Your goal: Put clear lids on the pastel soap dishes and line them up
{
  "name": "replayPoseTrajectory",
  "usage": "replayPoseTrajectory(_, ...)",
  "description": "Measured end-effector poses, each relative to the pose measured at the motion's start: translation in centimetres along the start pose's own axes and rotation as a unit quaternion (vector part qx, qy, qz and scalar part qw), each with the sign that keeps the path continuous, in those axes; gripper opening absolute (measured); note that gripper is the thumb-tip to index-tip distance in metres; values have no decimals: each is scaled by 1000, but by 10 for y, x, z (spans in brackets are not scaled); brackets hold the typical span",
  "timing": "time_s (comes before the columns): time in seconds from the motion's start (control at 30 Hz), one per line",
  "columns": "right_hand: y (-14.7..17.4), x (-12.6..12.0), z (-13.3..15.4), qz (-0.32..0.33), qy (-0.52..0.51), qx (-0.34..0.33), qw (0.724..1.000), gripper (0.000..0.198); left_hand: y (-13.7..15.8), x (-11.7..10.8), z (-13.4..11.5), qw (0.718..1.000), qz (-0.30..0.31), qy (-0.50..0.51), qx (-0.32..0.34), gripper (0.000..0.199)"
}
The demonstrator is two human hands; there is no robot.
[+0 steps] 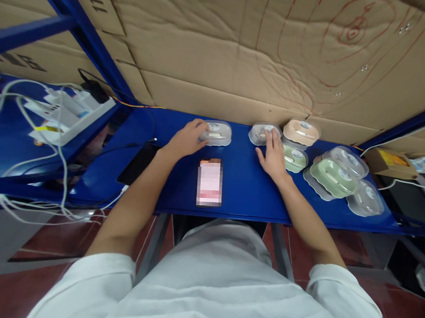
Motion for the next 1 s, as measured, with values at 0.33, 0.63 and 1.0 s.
replayPoseTrajectory(0.33, -8, 11, 33, 91, -117, -90, 985, 68, 0, -10, 9, 993, -59, -87, -54, 57)
replayPoseTrajectory(0.63, 2, -39, -46, 74, 67, 32, 994, 70, -1, -14, 23, 987, -66, -98, -110, 54)
replayPoseTrajectory(1.0, 2, -32, -28, 152, -65, -54, 985, 71, 0, -9, 27, 987, -79, -77, -114, 57)
Point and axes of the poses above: each hand's wrist, its own y-axis away from the middle knuckle, its own x-axis out of the palm, z = x × y, the point moved 5 cm from there along -y, towards the middle knuckle, and after that the axes turned 12 degrees about -z, right-handed, at the moved point
